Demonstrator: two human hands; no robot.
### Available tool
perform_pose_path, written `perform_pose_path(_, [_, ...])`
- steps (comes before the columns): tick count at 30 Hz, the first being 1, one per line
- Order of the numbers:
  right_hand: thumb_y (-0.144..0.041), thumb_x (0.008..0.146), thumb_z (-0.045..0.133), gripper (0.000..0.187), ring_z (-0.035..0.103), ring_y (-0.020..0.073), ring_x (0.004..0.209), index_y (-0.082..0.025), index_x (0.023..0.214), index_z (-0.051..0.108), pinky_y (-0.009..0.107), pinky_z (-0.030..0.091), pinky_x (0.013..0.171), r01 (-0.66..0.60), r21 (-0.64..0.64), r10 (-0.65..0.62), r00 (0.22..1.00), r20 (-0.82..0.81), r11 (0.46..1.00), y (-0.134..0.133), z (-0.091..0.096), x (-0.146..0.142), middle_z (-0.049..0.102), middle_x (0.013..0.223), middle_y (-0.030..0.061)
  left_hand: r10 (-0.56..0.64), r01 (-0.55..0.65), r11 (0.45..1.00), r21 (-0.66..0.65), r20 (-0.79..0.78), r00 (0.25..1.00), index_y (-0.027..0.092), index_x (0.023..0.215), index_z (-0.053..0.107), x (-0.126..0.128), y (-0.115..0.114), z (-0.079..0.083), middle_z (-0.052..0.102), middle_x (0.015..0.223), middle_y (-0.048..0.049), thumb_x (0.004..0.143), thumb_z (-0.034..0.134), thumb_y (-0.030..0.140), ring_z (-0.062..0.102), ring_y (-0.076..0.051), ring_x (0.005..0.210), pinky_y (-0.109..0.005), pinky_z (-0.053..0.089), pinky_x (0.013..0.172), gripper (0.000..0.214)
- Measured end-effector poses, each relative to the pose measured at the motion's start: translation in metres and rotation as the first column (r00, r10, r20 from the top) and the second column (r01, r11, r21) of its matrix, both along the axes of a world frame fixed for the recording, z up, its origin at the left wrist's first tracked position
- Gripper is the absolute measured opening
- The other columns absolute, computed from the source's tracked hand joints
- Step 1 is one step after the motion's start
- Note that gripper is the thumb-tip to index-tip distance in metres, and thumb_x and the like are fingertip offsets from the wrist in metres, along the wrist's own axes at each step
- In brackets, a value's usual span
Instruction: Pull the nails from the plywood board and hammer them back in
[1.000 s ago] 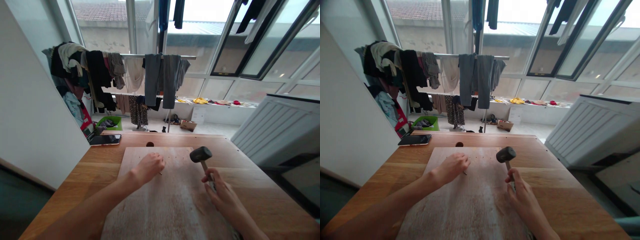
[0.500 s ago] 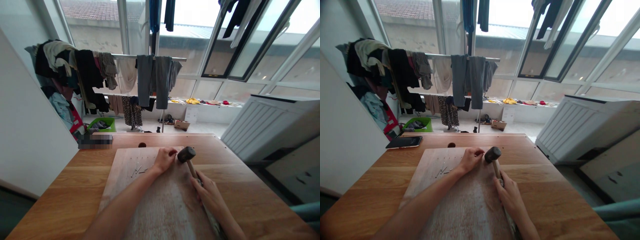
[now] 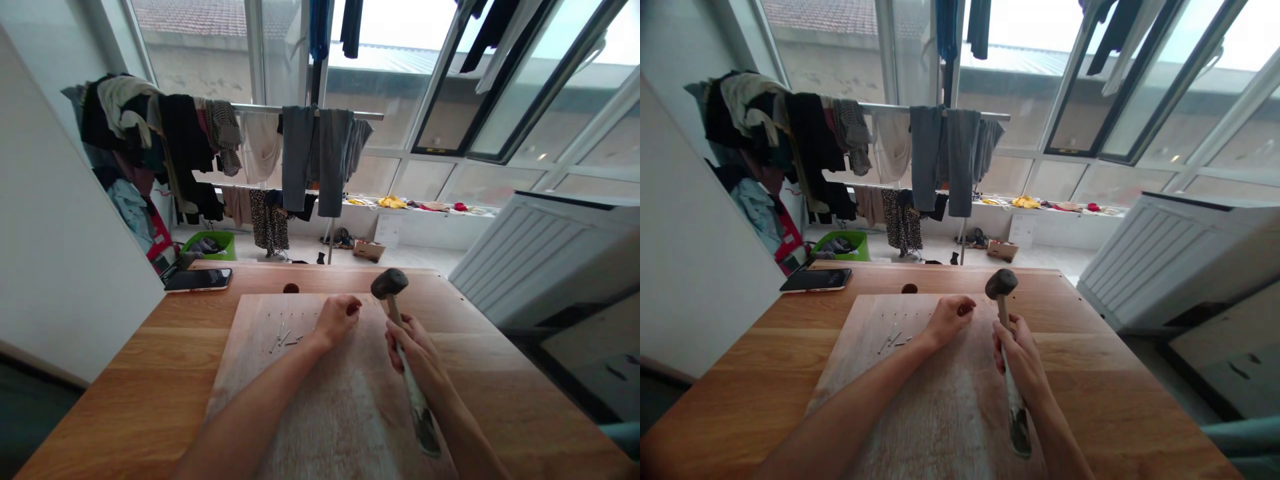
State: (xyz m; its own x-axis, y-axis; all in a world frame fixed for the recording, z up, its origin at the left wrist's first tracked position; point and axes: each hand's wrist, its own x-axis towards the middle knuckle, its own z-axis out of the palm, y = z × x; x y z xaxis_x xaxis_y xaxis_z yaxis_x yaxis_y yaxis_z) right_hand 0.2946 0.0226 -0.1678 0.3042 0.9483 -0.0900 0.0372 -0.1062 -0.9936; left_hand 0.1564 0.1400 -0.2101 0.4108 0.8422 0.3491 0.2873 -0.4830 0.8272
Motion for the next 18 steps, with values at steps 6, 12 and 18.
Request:
perform_pose_path(6, [-0.058, 0.087, 0.06, 0.043, 0.041, 0.0061, 0.035, -0.022, 0.11, 0.055, 0.019, 0.033, 0.032, -0.068, 0.005, 0.068, 0.997, -0.04, 0.998, -0.012, -0.001, 0.0, 0.052, 0.064, -0.0082, -0.001, 0.003, 0.999, -0.052, 0.024, 1.0, 0.014, 0.106, 0.072, 0.001, 0.0, -0.001, 0.077, 0.082, -0.004, 0.08, 0.067, 0.007, 0.071, -0.015, 0.072, -0.027, 0.057, 0.076, 0.028])
perform_pose_path(12, [-0.059, 0.081, 0.067, 0.05, 0.043, 0.0066, 0.036, -0.019, 0.11, 0.061, 0.019, 0.034, 0.032, -0.093, -0.003, 0.093, 0.995, 0.025, 0.996, -0.018, 0.004, -0.005, 0.055, 0.064, -0.0054, -0.004, 0.007, 0.998, -0.059, 0.044, 0.999, 0.013, 0.11, 0.069, 0.001, 0.0, -0.002, 0.077, 0.082, -0.0041, 0.078, 0.068, 0.006, 0.07, -0.015, 0.072, -0.028, 0.058, 0.076, 0.032])
perform_pose_path(18, [-0.06, 0.085, 0.063, 0.053, 0.045, 0.0073, 0.035, -0.017, 0.116, 0.063, 0.021, 0.037, 0.031, -0.147, 0.006, 0.145, 0.983, 0.112, 0.989, -0.021, 0.003, -0.005, 0.058, 0.069, -0.0027, -0.025, 0.028, 0.999, -0.047, 0.052, 0.998, 0.015, 0.105, 0.071, 0.0, -0.001, 0.0, 0.076, 0.079, -0.002, 0.078, 0.065, 0.004, 0.069, -0.014, 0.07, -0.025, 0.056, 0.073, 0.03])
